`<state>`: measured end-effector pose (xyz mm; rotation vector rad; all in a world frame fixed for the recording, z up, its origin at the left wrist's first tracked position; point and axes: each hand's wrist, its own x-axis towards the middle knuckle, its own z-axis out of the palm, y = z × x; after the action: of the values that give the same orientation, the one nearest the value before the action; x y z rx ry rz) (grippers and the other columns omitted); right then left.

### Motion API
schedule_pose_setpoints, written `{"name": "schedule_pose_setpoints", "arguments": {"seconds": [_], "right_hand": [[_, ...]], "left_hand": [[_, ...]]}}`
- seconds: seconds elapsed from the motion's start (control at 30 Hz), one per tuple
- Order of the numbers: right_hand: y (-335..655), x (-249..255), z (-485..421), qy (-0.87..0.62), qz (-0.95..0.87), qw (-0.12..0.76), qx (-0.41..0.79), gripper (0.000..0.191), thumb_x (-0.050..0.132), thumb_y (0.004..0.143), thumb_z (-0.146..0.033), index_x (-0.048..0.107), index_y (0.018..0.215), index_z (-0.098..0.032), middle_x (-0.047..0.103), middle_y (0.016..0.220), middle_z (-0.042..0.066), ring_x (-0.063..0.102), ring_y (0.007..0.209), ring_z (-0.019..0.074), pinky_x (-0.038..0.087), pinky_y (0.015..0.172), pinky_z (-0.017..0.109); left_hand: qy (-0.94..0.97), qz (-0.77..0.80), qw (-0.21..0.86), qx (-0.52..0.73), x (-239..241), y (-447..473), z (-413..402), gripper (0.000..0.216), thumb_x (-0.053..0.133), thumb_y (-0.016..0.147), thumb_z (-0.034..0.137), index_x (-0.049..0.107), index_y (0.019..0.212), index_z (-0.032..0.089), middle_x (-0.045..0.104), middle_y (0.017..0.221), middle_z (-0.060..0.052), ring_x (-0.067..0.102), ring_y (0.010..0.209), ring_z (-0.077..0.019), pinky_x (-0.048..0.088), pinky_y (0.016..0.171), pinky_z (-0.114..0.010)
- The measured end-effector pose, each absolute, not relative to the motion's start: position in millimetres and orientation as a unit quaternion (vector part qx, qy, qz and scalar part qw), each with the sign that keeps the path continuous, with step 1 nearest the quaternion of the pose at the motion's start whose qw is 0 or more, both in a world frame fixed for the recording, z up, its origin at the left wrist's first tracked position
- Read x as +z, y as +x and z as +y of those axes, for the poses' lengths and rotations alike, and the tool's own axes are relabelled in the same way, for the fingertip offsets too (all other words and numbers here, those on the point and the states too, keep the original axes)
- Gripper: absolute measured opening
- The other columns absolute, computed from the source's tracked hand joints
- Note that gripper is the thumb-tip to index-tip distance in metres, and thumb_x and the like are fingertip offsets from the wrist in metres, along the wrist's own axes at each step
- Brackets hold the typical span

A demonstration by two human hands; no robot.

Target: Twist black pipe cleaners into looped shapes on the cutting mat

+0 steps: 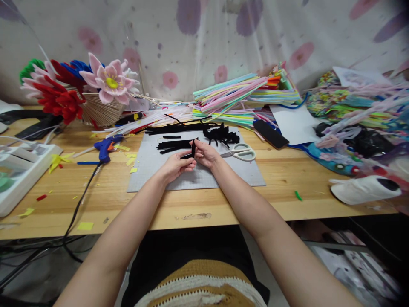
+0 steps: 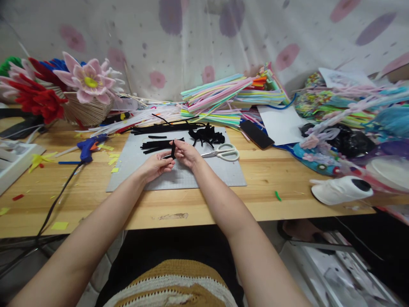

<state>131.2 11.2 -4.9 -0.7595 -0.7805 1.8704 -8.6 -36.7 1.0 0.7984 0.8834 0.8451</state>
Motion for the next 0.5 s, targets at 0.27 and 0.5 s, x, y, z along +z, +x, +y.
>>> {"name": "schedule_pose_setpoints", "arguments": {"seconds": [0.27,0.5], "right_hand": [[126.8,-1.2,11.5,-0.330,-0.314,0.527,0.717,0.016,0.069,0.064,-0.019,0.055,0.057,-0.014,0.033,0.041,-0.009,0.018,0.036,0.0004,0.013,0.031,0.016],[123.5,2.5,10.2,-0.367,-0.317,0.562,0.670,0.018,0.061,0.065,-0.013,0.051,0.051,-0.013,0.027,0.036,-0.010,0.016,0.033,0.0000,0.009,0.033,0.017]], "left_hand": [[0.383,0.425,0.721,0.390,1.9,-5.6,-36.8,0.057,0.063,0.074,0.007,0.042,0.127,0.009,0.068,0.069,-0.005,0.064,0.057,-0.0098,0.052,0.056,-0.018],[0.404,0.432,0.702,0.397,8.8,-5.0,-39.2,0.061,0.059,0.075,0.004,0.035,0.131,0.005,0.068,0.065,-0.005,0.063,0.055,-0.0104,0.051,0.053,-0.018]]}}
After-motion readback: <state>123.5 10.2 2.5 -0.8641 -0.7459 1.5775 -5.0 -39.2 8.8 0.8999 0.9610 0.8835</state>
